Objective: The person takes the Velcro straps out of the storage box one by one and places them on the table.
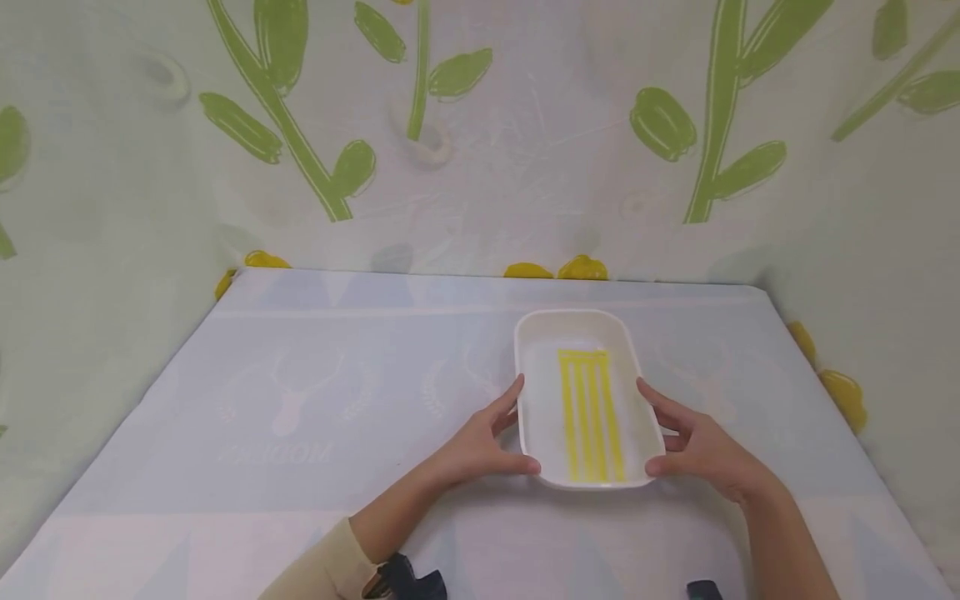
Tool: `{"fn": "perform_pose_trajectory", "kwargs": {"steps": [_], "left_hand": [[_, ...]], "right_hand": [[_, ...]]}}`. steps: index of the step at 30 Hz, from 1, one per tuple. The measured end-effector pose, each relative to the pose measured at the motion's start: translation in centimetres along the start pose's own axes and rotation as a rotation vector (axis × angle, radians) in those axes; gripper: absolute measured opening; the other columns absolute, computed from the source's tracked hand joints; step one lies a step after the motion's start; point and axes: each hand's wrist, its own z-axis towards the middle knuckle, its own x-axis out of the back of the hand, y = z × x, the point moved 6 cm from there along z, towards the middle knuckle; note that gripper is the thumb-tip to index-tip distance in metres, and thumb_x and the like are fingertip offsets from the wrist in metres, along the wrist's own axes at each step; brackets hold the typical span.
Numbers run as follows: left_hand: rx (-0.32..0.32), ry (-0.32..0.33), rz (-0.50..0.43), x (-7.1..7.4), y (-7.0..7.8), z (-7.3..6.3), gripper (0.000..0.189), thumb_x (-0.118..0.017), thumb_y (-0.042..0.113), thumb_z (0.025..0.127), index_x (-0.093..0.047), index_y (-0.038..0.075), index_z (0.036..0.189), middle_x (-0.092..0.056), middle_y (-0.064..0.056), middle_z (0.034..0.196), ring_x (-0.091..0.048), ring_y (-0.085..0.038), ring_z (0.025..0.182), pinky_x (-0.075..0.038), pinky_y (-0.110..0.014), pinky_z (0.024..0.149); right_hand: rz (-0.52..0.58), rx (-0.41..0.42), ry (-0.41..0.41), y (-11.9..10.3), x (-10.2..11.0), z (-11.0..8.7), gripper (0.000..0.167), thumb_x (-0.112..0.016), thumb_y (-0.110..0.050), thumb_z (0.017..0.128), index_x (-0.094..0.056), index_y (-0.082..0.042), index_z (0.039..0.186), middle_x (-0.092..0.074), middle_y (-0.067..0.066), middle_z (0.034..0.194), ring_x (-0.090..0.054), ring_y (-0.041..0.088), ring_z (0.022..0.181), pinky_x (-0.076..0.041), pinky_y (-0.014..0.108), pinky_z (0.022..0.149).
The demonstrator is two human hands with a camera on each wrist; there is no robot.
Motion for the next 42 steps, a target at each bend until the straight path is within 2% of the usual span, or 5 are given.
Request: {"fn": "perform_pose_trajectory", "kwargs": {"steps": [9,12,17,34,42], "left_hand": [[-0.017,0.003,-0.038,1.0,-0.3,-1.1,0.111,-0.086,0.02,0.069,-0.013,0.028,0.152,-0.016,0.015,0.155,-0.032,-0.013,0.139,-0.027,-0.039,0.112],[-0.031,0.003,-0.043,1.2,-0.3,-1.2,0.111,-0.085,0.02,0.069,-0.013,0.027,0.152,-0.015,0.014,0.155,-0.031,-0.014,0.139,-0.026,-0.04,0.113],[-0.035,-0.002,-0.038,1.6,-0.5,-1.2,0.111,-0.085,0.02,0.069,-0.012,0.026,0.153,-0.014,0.013,0.156,-0.031,-0.016,0.139,-0.026,-0.04,0.113],[-0.023,-0.003,-0.097,3.2,-1.3,-2.6,0.11,-0.084,0.017,0.071,-0.012,0.021,0.153,-0.013,0.007,0.158,-0.028,-0.019,0.141,-0.028,-0.039,0.112],[-0.024,-0.004,-0.113,4.1,-1.3,-3.6,0.11,-0.084,0.016,0.071,-0.011,0.022,0.153,-0.011,0.003,0.159,-0.027,-0.022,0.141,-0.029,-0.04,0.111]], "right_hand": [[0.057,0.012,-0.04,-0.5,-1.2,0.7,0.098,-0.075,-0.003,0.078,-0.014,-0.018,0.153,-0.045,-0.027,0.13,-0.061,0.006,0.108,-0.055,0.032,0.079],[0.049,-0.003,-0.031,-0.5,-1.3,1.0,0.098,-0.075,-0.003,0.078,-0.014,-0.018,0.153,-0.043,-0.006,0.141,-0.062,0.008,0.108,-0.055,0.033,0.079],[0.04,-0.025,-0.021,-0.6,-1.6,1.2,0.098,-0.075,-0.003,0.077,-0.014,-0.02,0.153,-0.022,0.03,0.149,-0.063,0.01,0.107,-0.054,0.032,0.079],[0.117,-0.031,-0.049,-1.1,-3.6,2.4,0.099,-0.077,-0.005,0.077,-0.014,-0.018,0.153,-0.02,0.027,0.152,-0.062,0.017,0.111,-0.055,0.034,0.08],[0.13,0.023,-0.051,-1.0,-4.4,3.0,0.099,-0.077,-0.004,0.076,-0.015,-0.016,0.152,-0.021,0.028,0.151,-0.061,0.022,0.112,-0.055,0.034,0.08]]}}
